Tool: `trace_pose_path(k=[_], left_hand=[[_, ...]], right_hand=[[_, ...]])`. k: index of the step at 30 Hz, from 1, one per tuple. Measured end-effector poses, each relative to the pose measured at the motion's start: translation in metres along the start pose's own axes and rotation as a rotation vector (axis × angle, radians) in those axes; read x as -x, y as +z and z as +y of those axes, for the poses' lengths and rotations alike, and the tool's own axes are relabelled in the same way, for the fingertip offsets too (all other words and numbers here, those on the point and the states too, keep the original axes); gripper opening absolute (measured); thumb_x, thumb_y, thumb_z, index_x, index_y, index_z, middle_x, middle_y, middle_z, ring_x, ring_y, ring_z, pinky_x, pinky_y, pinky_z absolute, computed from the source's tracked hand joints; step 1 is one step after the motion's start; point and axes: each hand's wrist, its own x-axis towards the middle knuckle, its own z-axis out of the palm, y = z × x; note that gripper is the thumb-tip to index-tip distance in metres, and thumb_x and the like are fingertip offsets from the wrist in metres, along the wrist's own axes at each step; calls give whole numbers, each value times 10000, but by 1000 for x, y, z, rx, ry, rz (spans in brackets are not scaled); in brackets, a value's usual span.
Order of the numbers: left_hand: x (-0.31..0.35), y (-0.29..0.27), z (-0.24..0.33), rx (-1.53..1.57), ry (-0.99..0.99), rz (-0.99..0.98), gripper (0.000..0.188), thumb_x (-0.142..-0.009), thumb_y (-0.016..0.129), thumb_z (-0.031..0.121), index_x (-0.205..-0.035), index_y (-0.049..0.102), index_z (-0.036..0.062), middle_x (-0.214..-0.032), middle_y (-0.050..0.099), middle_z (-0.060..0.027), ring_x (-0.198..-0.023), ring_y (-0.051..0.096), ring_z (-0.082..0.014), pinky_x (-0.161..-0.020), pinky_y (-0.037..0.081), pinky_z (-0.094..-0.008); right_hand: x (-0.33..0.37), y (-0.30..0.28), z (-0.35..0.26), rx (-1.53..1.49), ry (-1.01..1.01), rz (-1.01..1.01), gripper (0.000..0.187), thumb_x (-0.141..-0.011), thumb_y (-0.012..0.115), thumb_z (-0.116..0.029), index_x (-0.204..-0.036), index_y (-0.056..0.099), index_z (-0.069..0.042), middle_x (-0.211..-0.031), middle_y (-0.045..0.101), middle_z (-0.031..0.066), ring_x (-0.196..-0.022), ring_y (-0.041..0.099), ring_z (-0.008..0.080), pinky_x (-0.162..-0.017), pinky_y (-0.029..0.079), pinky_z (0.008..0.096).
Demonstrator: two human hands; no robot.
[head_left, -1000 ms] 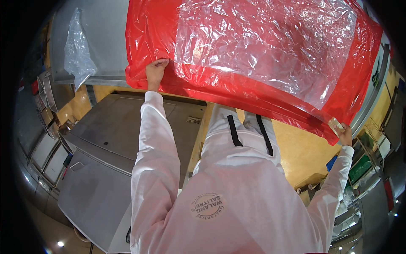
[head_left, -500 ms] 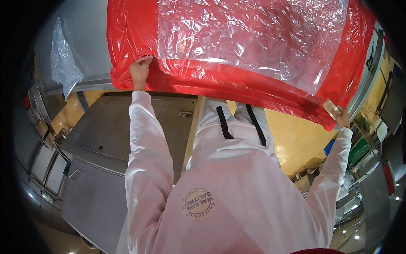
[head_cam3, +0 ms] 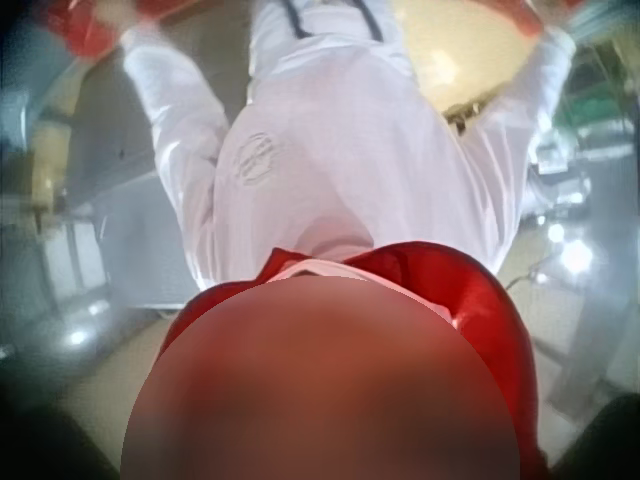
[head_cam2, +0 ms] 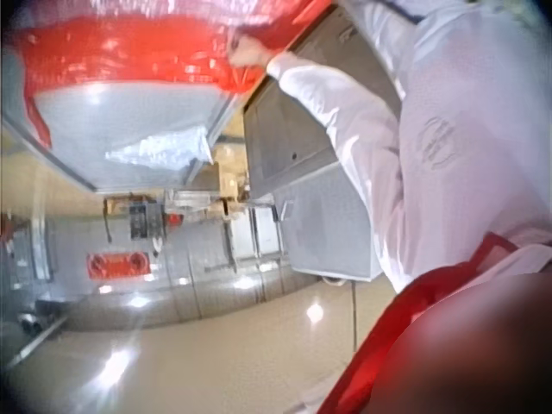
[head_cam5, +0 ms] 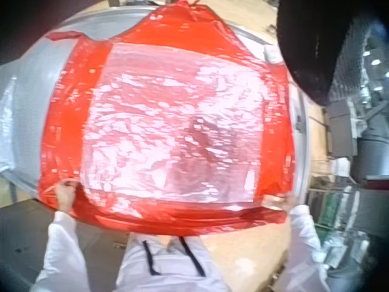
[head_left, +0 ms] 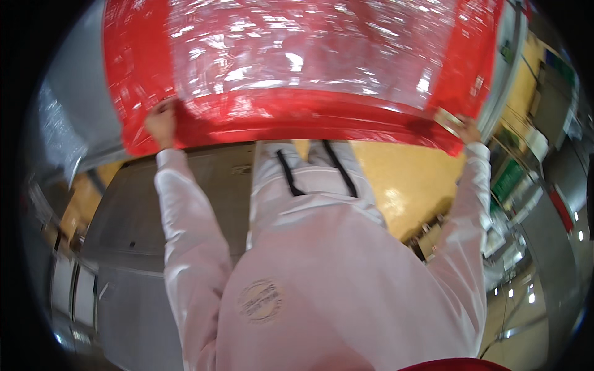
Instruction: The person tapes a clear plastic sheet onto a red plastic apron using scissors and clear tape. They cut the plastic, apply tape to the edges, and smooth the sheet onto the apron.
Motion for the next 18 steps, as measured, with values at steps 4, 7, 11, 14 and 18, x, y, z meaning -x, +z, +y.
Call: trace_pose_path(k=[4,7,11,14,18], left_hand=[[-14,4,-40,17,-48,1,462,-769,787,495,-910,770,55,-818,747,-100,-742,711,-199,-674,537,-335],[-18,-4,-30,-121,-122,-56,557,-732,785,573,-917,760,48,-813,741,-96,-776,704,-224,-735,532,-362],[-20,-4,-33,-157,-125,-83,564,-745,776,577,-915,756,40,-841,741,-87,-815,699,-210,-756,525,-354],[-23,-5,-40,-166,-114,-80,553,-753,775,569,-902,753,37,-830,739,-73,-791,692,-203,-750,524,-355],[-25,-3,-44,-167,-107,-75,537,-755,781,563,-875,747,41,-798,726,-52,-742,668,-180,-732,521,-339]], right_hand=[[-16,5,12,142,-13,56,469,-777,784,-448,-949,707,-19,-782,675,84,-738,614,194,-692,475,346],[-7,-3,-23,117,2,-53,481,-785,772,-475,-915,718,-15,-750,666,130,-707,614,212,-683,475,349],[-11,-6,-17,56,-13,-117,476,-804,746,-490,-862,722,-18,-686,632,140,-673,588,198,-648,456,363],[-15,-5,-22,149,59,-145,491,-808,729,-519,-843,723,-29,-671,619,146,-651,568,222,-637,443,377],[-24,9,-27,446,17,11,541,-792,719,-563,-915,740,-36,-821,702,199,-801,687,326,-721,510,394]])
